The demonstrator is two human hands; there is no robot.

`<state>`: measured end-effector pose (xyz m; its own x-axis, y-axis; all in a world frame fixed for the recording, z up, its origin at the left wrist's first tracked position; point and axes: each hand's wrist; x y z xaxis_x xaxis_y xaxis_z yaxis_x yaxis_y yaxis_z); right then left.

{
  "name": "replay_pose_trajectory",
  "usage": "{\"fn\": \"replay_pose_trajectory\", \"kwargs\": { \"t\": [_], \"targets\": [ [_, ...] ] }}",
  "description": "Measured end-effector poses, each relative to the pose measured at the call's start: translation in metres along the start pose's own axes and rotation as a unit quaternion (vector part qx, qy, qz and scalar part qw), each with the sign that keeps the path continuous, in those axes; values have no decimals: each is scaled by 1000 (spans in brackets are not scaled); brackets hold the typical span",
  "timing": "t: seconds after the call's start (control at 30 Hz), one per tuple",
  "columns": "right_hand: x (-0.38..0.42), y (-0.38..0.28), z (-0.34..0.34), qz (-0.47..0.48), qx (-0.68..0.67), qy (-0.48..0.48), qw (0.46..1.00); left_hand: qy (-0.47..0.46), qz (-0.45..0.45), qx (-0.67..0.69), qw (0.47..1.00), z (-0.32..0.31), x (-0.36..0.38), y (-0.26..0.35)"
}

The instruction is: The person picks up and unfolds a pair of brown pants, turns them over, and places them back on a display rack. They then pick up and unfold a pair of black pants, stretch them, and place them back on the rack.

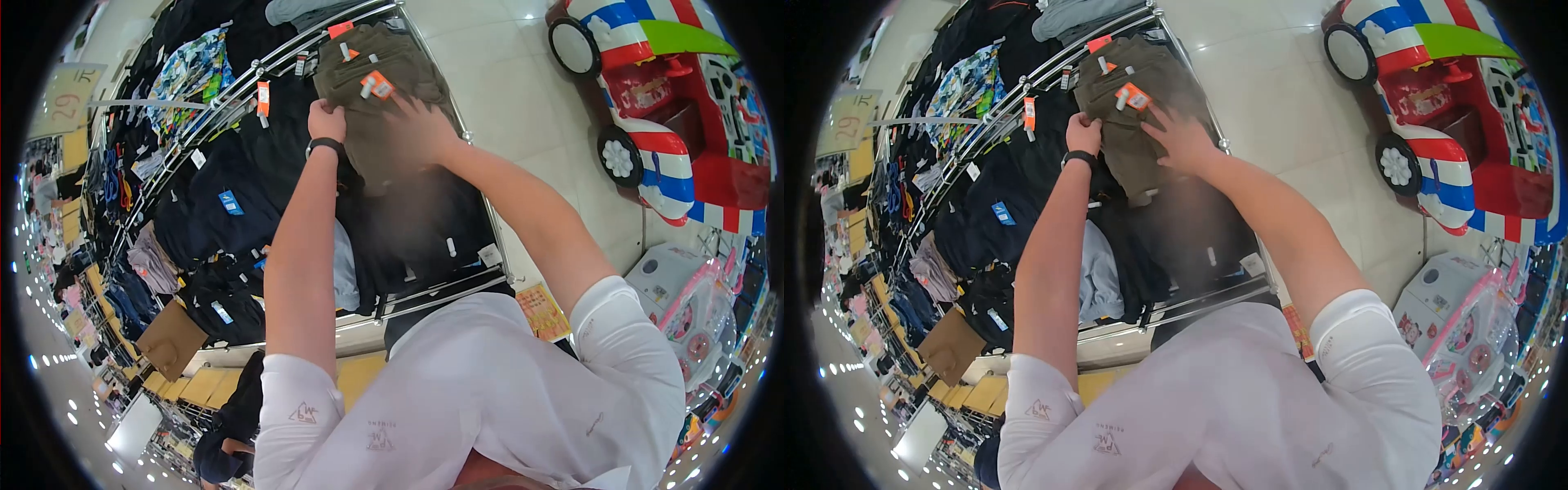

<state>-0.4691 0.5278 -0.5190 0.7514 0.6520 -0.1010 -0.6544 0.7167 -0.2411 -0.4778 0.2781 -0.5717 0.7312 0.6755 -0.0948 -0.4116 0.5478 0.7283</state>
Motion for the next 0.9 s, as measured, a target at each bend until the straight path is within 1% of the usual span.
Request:
{"fn": "replay_pose_trajectory", "kwargs": {
  "t": [0.07,0.1,0.13,0.17,0.2,0.23,0.27,0.3,0.37,0.43,0.47,0.53,0.57,0.6,0.63,0.67,0.73,0.77,0.8,0.87,0.9],
  "targets": [
    [-5,4,-11,14,10,-4,1000,-1,-16,-12,1000,15,14,2],
    [-7,6,-15,15,9,-4,1000,-8,15,23,1000,33,32,17],
    [-10,8,-18,20,10,-4,1000,-11,29,94,995,36,47,-3],
    [-13,11,-21,24,11,-4,1000,-1,49,155,987,48,71,-10],
    [-18,15,-28,24,11,-5,1000,-7,48,167,985,67,97,-12],
    [-25,19,-37,29,8,20,999,-8,87,189,978,84,125,-16],
    [-30,22,-43,34,4,44,998,-15,128,180,975,100,154,-25],
    [-37,23,-40,34,5,43,998,-40,180,192,964,113,185,-48],
    [-49,21,-26,32,6,20,999,-24,245,181,952,142,247,-44],
    [-52,19,-21,32,5,23,999,-41,263,154,952,160,297,-59],
    [-52,16,-18,32,4,28,999,-39,264,154,951,167,315,-61],
    [-45,7,-13,32,-10,38,999,-130,237,95,958,177,340,-59],
    [-39,2,-11,28,0,72,997,-126,239,96,958,175,346,-61],
    [-29,-6,-6,22,9,103,994,-160,195,76,965,174,352,-61],
    [-21,-11,-2,33,-7,112,993,-197,153,55,967,175,359,-60],
    [-14,-16,3,33,-7,107,994,-198,157,55,966,173,363,-63],
    [-5,-28,10,146,-34,95,984,-228,175,45,957,163,369,-85],
    [-2,-31,13,205,-38,66,976,-218,163,36,962,158,375,-102],
    [2,-32,15,205,-39,63,976,-219,167,36,961,162,377,-101],
    [-2,-30,17,275,3,18,961,-213,158,2,964,166,375,-99],
    [-3,-23,1,271,25,31,962,-210,157,-10,965,169,379,-100]
  ]
}}
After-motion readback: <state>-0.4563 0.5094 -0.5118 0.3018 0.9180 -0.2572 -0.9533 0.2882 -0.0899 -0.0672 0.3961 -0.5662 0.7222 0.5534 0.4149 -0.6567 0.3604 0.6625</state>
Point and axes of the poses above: each hand's wrist, its own x-axis away from the middle knuckle, its own z-axis out of the back of the hand, y = z × x, and after that the axes turned 14 degrees about y, right-handed
